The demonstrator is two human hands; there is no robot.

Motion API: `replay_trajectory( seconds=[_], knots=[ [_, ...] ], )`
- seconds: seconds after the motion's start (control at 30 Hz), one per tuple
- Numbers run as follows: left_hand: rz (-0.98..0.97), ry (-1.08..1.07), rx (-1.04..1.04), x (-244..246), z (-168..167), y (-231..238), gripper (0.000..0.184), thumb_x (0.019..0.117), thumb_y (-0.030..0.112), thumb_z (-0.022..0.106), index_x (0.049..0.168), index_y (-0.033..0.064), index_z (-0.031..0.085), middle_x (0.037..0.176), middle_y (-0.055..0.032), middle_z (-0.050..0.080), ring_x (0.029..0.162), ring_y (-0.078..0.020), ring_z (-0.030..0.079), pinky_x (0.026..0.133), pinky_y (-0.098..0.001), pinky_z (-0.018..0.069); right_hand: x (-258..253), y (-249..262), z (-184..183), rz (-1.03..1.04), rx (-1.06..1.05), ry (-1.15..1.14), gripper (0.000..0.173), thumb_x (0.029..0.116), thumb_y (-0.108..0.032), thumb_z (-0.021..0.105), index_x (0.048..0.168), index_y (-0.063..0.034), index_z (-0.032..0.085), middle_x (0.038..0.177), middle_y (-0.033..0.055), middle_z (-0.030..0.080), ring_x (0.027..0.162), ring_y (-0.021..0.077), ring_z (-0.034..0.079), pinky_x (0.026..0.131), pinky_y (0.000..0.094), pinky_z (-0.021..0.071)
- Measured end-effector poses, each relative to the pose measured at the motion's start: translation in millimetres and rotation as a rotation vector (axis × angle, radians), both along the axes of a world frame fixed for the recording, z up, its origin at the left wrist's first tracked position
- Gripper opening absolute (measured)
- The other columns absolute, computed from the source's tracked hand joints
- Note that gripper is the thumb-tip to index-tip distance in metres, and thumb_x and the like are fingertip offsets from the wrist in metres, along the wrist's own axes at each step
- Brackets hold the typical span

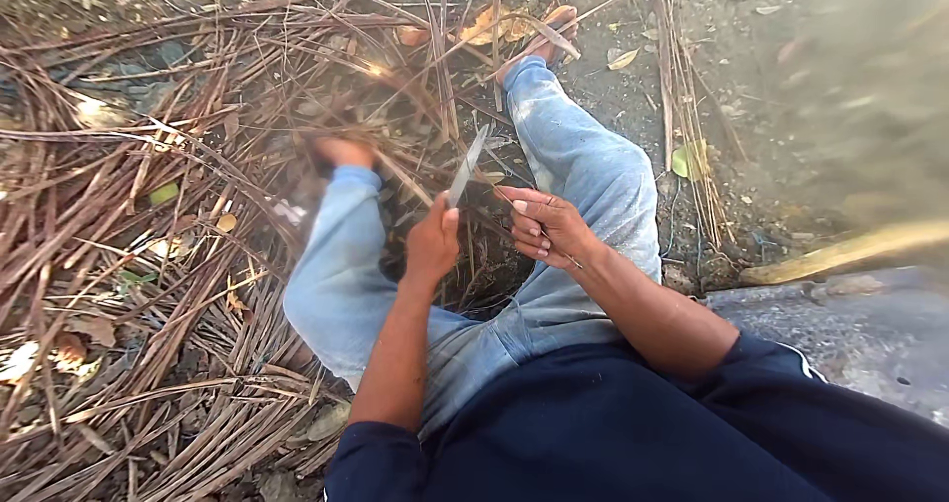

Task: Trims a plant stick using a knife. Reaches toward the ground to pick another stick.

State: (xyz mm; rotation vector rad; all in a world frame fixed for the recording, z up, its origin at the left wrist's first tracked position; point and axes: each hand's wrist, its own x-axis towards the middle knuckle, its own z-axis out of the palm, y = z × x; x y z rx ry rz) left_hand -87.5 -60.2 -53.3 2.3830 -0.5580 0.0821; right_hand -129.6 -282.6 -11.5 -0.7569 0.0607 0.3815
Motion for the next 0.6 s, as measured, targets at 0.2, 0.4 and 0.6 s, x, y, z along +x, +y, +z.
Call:
replay_trajectory(
  seconds=[0.2,0.4,0.6],
  knots=[
    [0.030,0.095,-0.016,15.6,13.9,14.6,0.061,0.1109,0.045,0.024,0.143,0.0026,0.054,0.075,-0.0159,0.067,0.062,-0.0313,0.065,0.059,-0.0532,0.0543,-4.1,-7.7,1.2,0.077,0.014,-0.032,0.041,0.1034,-0.014,0.045,0.142,-0.0066,0.058,0.053,-0.0073,0.043,0.039,0.0016,0.040,0.038,0.0166,0.0373],
    [-0.153,-0.088,0.036,-3.4,21.2,-7.4,0.059,0.1093,0.041,0.029,0.139,-0.0010,0.057,0.075,-0.0101,0.067,0.058,-0.0252,0.063,0.051,-0.0470,0.0535,-0.1,-8.7,-4.5,0.010,-0.041,-0.045,0.022,0.1018,-0.016,0.049,0.115,-0.0119,0.067,0.052,-0.0067,0.045,0.040,0.0021,0.042,0.040,0.0179,0.0378],
    [-0.114,-0.103,0.063,-2.4,24.1,-6.0,0.063,0.1096,0.045,0.025,0.138,-0.0018,0.056,0.076,-0.0109,0.067,0.060,-0.0264,0.065,0.053,-0.0481,0.0548,-0.6,-5.3,-3.0,-0.014,0.102,0.008,0.031,0.1000,-0.012,0.052,0.128,-0.0100,0.066,0.052,-0.0058,0.045,0.039,0.0030,0.043,0.040,0.0183,0.0398]
  ],
)
